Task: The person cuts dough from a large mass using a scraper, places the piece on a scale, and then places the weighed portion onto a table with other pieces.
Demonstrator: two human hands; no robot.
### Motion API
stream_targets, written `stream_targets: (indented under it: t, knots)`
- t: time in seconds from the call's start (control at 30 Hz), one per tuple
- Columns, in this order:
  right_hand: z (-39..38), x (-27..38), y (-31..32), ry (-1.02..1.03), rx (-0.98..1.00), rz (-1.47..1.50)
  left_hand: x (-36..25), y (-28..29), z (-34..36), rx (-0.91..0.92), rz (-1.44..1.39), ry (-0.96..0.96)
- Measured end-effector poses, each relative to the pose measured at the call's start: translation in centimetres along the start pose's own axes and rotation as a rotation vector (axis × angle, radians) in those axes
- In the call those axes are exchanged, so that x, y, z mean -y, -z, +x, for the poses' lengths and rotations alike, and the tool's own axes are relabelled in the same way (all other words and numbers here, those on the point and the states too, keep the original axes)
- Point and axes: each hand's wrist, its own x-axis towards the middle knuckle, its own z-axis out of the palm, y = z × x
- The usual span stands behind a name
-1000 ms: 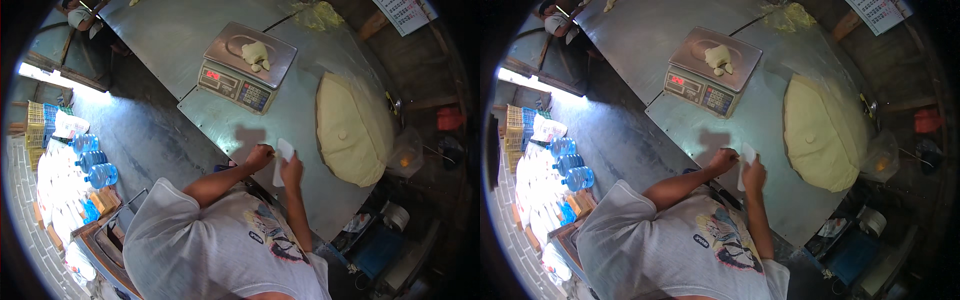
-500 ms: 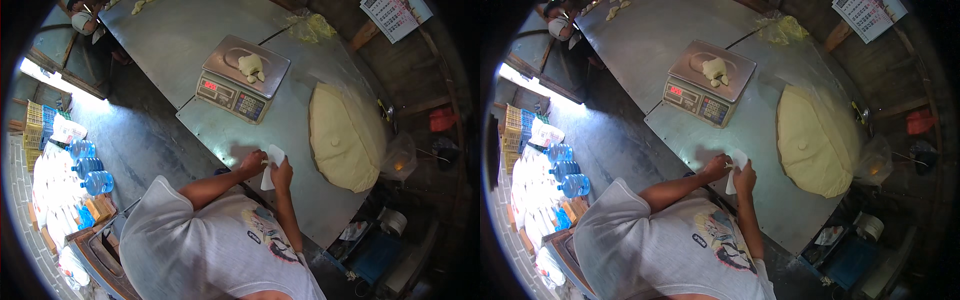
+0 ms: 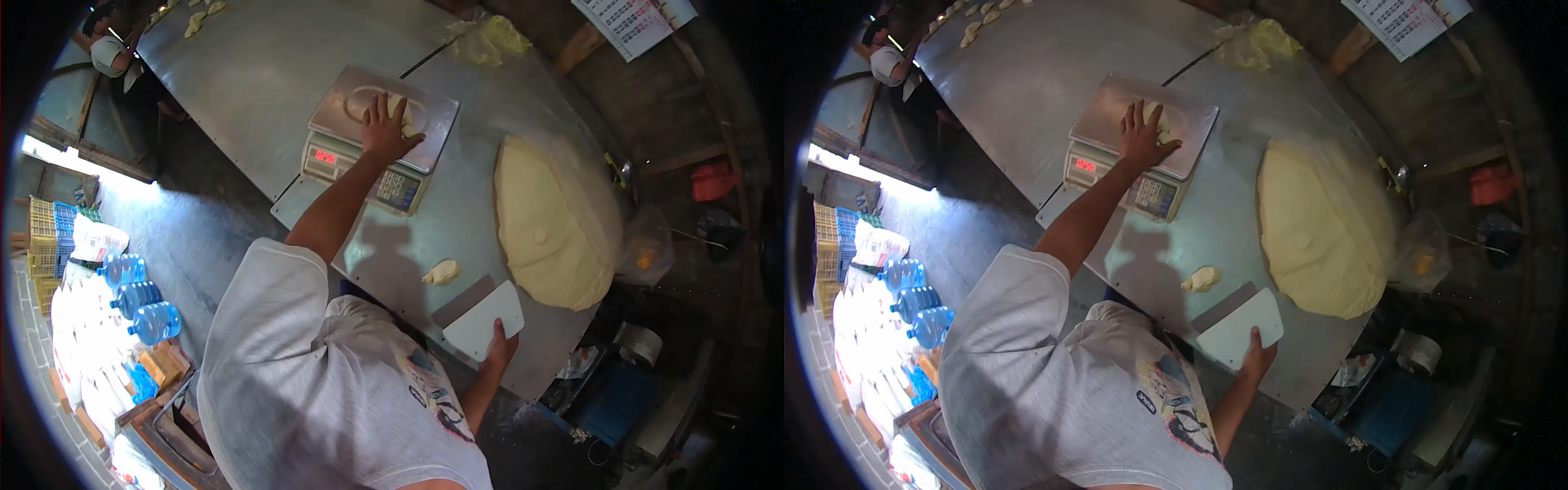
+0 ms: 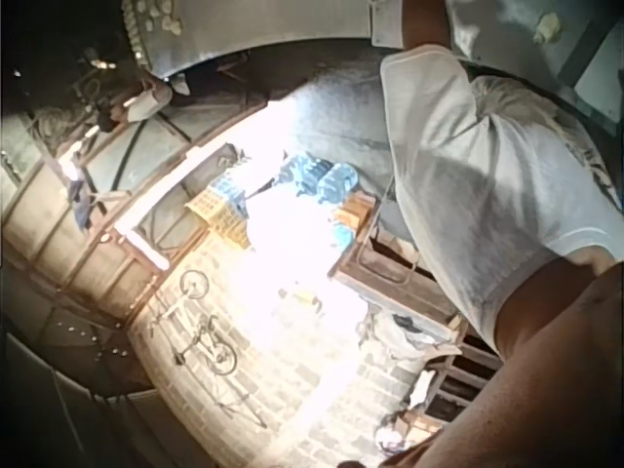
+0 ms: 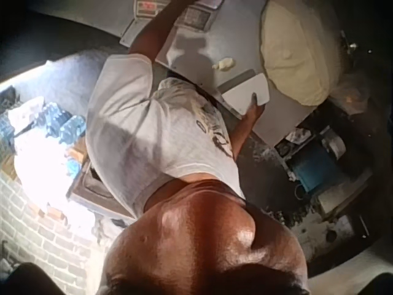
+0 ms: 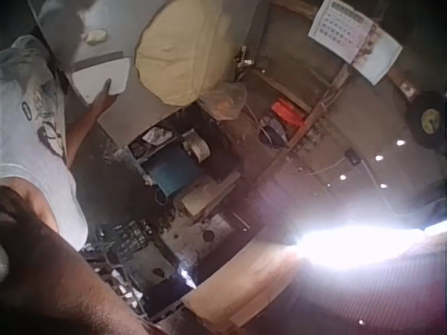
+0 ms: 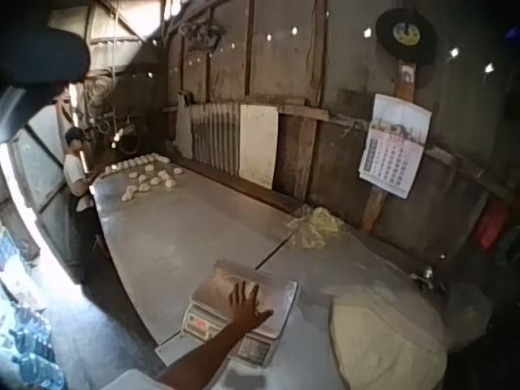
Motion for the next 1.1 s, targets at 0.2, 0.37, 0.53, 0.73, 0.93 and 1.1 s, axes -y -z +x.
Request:
stream_targets:
  t: [0.2,0.37,0.53,0.73,0.93,1.1]
  knots:
    - [-2.4,0.6,-3.1,-0.135,0.039,0.206,4.2,0.8,7.9,0.084,-0.423,0.510]
    - [1.7,-0.2,-3.7,-0.125,0.011,0.270,4.3,13.5,12.5,-0.597,-1.191,0.282]
    - [3.2,4.9,-6.1,0.059,0.151,0.264,5.7,37.6,14.9,-1.485,0.154,-0.686]
    - [3.2,6.0,-9.7,0.038,0.342,0.273,18.8,49.3,19.3,-0.364,0.218,0.501]
    - [2.5,4.9,-7.4,-0.073,0.078,0.286,2.7,12.6,1.9,0.063,-0.056,-0.371]
    - [0.3,6.0,-2.3,-0.037,-0.126,0.208,-11.3,2.3,-20.7,0.767,-0.385,-0.745]
